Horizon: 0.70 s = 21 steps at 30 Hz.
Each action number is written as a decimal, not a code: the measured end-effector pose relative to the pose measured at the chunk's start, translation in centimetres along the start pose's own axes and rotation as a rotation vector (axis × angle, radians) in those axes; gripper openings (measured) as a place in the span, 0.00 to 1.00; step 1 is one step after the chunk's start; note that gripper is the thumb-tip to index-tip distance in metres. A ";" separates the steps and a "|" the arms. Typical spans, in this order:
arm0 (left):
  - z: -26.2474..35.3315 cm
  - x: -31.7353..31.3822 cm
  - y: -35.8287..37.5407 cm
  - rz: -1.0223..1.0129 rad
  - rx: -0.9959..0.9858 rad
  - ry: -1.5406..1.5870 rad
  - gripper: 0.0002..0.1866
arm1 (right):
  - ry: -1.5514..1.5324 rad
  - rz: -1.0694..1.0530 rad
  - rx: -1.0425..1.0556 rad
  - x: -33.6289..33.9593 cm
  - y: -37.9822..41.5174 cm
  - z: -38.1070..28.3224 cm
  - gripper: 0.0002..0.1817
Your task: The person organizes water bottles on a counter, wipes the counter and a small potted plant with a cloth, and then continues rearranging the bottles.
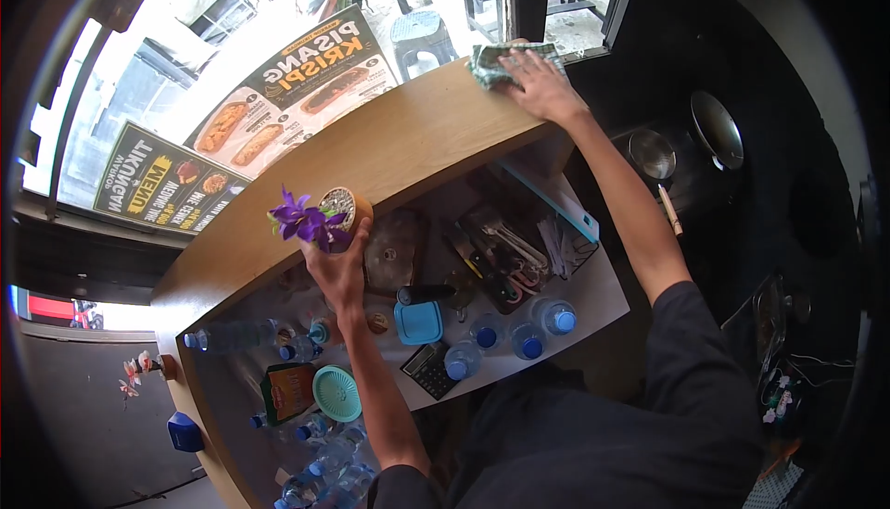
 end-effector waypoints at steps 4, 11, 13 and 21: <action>0.6 -0.2 -0.8 -0.013 -0.083 -0.106 0.38 | -0.002 -0.021 -0.072 -0.8 -3.0 -1.0 0.34; 2.0 -1.7 -1.3 -0.014 -0.122 -0.067 0.36 | -0.081 -0.017 0.300 0.0 2.4 -9.1 0.34; 2.2 -2.7 -1.5 -0.026 -0.140 -0.031 0.35 | -0.166 0.082 0.434 0.3 5.6 -9.1 0.34; 0.8 -4.3 -2.0 -0.085 -0.127 0.028 0.29 | -0.115 0.152 0.212 0.6 5.7 0.2 0.31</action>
Point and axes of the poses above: each hand's wrist, its own y-axis away from the middle knuckle, its own x-axis out of the back of the hand, z = x × y, the point moved 5 cm from there along -y, towards the middle knuckle, and after that the axes turned 8 degrees about z, right-handed, at the moved point
